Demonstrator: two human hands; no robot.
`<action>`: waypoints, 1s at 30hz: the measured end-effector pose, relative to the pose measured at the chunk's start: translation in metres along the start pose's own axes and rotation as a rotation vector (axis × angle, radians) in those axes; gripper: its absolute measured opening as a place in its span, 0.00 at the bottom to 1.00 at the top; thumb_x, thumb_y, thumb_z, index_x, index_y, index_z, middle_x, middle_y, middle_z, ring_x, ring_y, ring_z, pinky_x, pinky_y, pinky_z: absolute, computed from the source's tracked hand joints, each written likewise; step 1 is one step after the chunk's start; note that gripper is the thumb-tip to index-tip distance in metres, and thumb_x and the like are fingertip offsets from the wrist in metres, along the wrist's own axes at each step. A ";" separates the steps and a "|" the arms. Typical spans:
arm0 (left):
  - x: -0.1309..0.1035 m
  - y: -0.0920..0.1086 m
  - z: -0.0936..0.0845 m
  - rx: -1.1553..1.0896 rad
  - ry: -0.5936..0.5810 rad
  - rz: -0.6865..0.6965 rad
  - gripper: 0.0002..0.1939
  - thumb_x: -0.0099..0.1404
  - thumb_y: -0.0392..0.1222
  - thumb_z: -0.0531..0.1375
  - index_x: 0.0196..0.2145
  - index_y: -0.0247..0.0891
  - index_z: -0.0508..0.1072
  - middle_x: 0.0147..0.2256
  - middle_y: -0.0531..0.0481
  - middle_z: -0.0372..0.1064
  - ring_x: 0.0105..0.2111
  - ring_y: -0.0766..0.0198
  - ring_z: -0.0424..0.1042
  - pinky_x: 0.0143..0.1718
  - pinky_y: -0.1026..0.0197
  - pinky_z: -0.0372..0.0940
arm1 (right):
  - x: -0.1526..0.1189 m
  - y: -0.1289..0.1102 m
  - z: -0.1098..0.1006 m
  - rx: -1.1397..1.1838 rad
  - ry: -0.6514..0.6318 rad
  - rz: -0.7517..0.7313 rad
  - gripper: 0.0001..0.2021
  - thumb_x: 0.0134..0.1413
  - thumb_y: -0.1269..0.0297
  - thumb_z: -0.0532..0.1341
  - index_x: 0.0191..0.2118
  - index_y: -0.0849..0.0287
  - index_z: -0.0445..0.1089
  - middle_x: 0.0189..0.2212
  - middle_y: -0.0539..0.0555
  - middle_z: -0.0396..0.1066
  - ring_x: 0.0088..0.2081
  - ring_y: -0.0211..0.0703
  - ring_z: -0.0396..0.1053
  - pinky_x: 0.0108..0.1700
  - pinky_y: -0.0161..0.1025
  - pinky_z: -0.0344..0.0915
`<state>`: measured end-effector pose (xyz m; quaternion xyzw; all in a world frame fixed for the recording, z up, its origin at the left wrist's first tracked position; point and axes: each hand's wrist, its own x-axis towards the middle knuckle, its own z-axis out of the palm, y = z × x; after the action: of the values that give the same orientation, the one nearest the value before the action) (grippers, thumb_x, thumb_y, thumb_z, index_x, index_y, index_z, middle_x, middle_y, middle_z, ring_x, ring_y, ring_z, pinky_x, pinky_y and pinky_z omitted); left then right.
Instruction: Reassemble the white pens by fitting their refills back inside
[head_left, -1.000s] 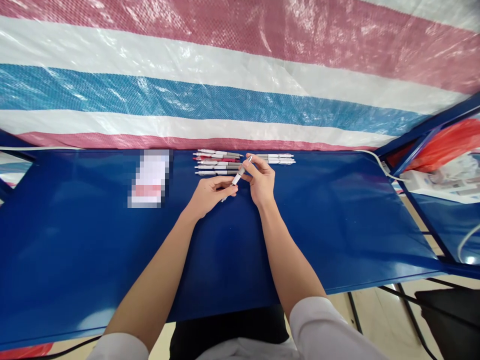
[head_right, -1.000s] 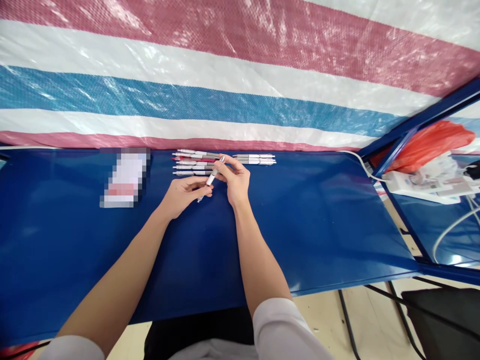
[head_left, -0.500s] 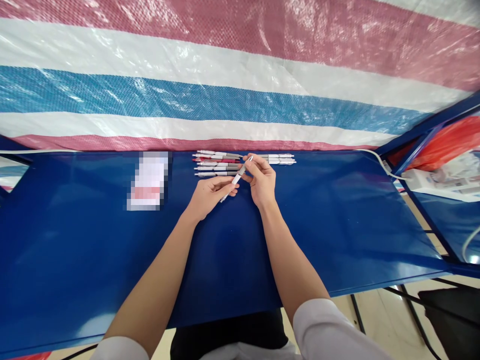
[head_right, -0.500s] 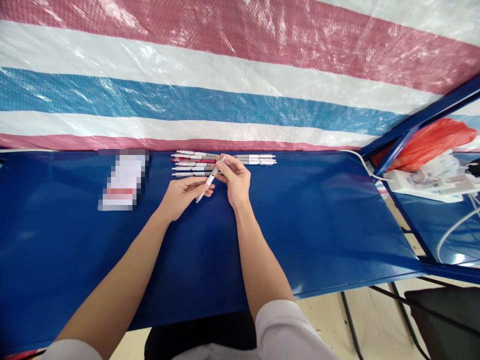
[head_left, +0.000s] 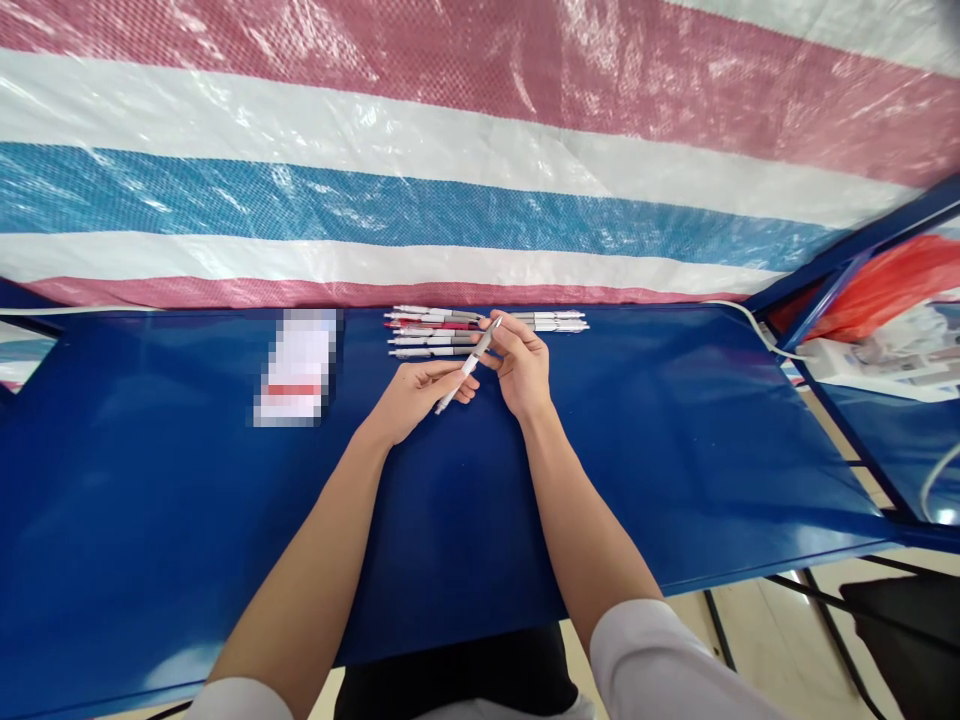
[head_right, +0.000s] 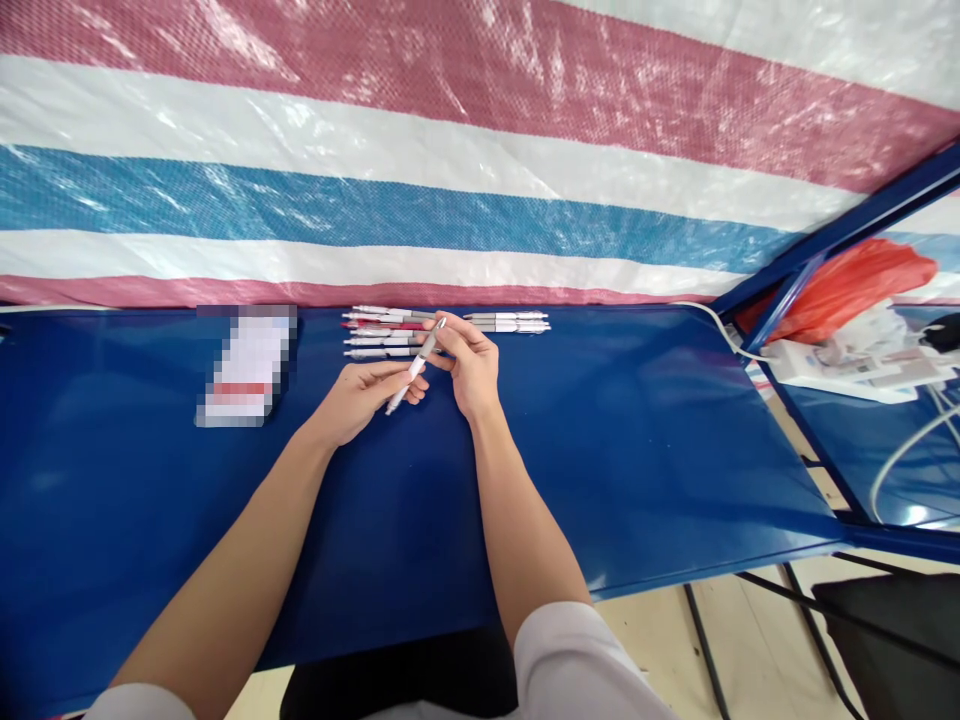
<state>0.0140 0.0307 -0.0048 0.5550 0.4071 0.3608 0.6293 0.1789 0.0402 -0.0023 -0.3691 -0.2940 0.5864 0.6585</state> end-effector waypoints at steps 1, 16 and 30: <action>0.000 -0.001 0.000 0.004 0.005 0.002 0.18 0.62 0.52 0.65 0.44 0.37 0.80 0.36 0.45 0.79 0.34 0.60 0.77 0.43 0.56 0.71 | 0.000 0.000 0.000 -0.010 0.003 -0.005 0.12 0.43 0.60 0.70 0.37 0.53 0.76 0.35 0.47 0.79 0.36 0.39 0.78 0.32 0.33 0.75; 0.003 0.000 0.001 0.038 -0.047 0.012 0.21 0.62 0.56 0.64 0.42 0.35 0.79 0.34 0.44 0.79 0.31 0.59 0.77 0.40 0.55 0.73 | 0.000 0.001 -0.001 -0.017 -0.018 -0.022 0.12 0.44 0.62 0.69 0.38 0.52 0.77 0.35 0.47 0.78 0.36 0.39 0.78 0.33 0.34 0.76; 0.002 0.006 -0.002 0.123 -0.053 0.014 0.18 0.64 0.56 0.62 0.38 0.36 0.80 0.32 0.45 0.78 0.30 0.61 0.75 0.36 0.58 0.71 | 0.001 0.001 0.001 -0.054 0.017 -0.034 0.11 0.43 0.60 0.70 0.36 0.52 0.76 0.33 0.46 0.78 0.34 0.39 0.77 0.31 0.33 0.75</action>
<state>0.0135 0.0339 0.0004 0.6049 0.4077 0.3246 0.6022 0.1778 0.0411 -0.0024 -0.3869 -0.3102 0.5638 0.6605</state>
